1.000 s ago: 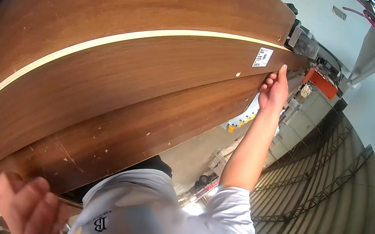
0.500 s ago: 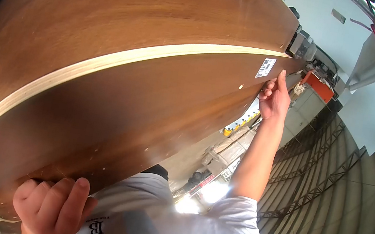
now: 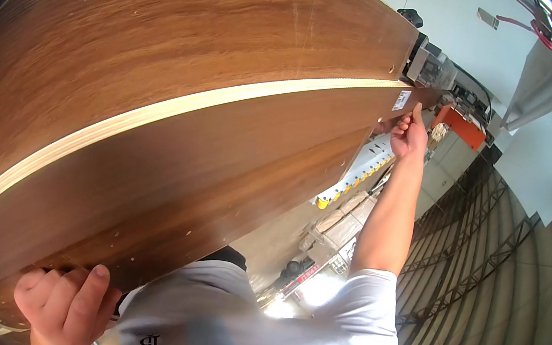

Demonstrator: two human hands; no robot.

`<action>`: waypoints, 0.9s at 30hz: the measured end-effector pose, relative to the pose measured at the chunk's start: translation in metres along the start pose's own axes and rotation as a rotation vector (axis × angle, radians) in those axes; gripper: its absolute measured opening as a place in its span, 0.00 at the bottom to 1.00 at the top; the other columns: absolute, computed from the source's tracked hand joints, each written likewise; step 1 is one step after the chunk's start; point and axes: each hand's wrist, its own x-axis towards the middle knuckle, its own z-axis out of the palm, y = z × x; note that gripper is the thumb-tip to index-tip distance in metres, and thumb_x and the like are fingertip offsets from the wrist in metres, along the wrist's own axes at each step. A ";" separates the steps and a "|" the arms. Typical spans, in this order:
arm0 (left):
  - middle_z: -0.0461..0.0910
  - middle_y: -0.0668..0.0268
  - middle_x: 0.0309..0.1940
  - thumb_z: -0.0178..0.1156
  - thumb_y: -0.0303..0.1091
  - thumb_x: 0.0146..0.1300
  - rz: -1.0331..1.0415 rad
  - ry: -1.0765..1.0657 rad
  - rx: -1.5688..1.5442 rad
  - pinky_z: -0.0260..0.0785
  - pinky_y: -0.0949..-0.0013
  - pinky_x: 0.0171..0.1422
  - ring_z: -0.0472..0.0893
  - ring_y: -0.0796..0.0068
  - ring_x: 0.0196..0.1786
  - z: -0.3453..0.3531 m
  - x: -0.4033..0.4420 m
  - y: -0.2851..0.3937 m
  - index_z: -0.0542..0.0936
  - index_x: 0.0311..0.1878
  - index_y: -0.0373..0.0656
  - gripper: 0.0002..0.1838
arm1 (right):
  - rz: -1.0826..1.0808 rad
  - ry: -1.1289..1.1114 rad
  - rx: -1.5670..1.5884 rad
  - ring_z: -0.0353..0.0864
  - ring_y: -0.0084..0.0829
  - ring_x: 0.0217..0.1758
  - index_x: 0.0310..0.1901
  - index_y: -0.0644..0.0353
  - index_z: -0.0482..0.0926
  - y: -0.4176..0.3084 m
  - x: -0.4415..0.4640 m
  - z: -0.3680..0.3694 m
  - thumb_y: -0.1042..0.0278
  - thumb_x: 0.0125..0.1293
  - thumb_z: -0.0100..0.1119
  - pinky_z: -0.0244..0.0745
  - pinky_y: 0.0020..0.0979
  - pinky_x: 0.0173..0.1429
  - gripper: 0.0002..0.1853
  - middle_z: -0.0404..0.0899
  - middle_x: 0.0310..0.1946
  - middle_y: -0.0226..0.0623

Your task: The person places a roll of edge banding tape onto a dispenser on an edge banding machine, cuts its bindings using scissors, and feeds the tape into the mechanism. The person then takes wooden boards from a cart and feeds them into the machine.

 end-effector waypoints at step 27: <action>0.75 0.71 0.24 0.75 0.27 0.48 0.010 0.187 0.020 0.55 0.69 0.26 0.69 0.74 0.20 0.015 -0.014 0.006 0.85 0.44 0.42 0.17 | 0.016 -0.306 -0.228 0.63 0.19 0.10 0.35 0.66 0.80 0.057 -0.250 0.153 0.43 0.78 0.58 0.57 0.19 0.15 0.28 0.74 0.15 0.30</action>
